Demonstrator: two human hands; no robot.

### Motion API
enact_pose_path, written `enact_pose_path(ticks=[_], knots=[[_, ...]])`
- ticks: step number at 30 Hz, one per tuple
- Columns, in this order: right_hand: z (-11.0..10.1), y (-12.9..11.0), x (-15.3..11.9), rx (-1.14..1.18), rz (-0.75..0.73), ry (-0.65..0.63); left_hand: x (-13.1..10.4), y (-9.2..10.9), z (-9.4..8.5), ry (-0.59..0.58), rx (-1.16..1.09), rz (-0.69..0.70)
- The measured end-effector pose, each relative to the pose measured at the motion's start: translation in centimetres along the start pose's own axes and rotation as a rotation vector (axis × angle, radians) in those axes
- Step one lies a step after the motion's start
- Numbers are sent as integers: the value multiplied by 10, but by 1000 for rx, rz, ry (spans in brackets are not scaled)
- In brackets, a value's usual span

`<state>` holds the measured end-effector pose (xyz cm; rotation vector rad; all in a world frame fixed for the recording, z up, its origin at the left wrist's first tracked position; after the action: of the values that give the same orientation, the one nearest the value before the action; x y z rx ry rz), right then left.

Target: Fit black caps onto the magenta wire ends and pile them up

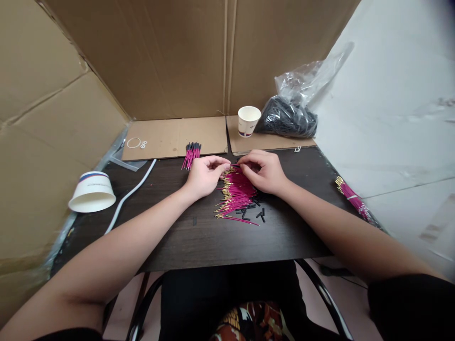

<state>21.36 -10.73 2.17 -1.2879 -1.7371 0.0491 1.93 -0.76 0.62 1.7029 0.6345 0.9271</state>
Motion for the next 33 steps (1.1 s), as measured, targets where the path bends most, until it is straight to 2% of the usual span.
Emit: enact_pose_path(ticks=[11,25,33], knots=[[0,-1,0,-9,11,-3,0,-1,-1,-8,2,4],[2,1,0,105,130,149,0,-5,-3,-19,-60,37],[10,-4,-3,261,162,39,-3,3,-2,-26,-21,116]])
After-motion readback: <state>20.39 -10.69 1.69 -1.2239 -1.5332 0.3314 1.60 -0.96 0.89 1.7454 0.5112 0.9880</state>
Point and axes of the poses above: each hand's wrist, its own x-axis towards the middle knuckle, its own z-axis out of the palm, y = z × x, the point moved 2 cm from there along x, towards the middle knuckle, and after that the axes turned 2 degrees about z, right-handed, at the moved point
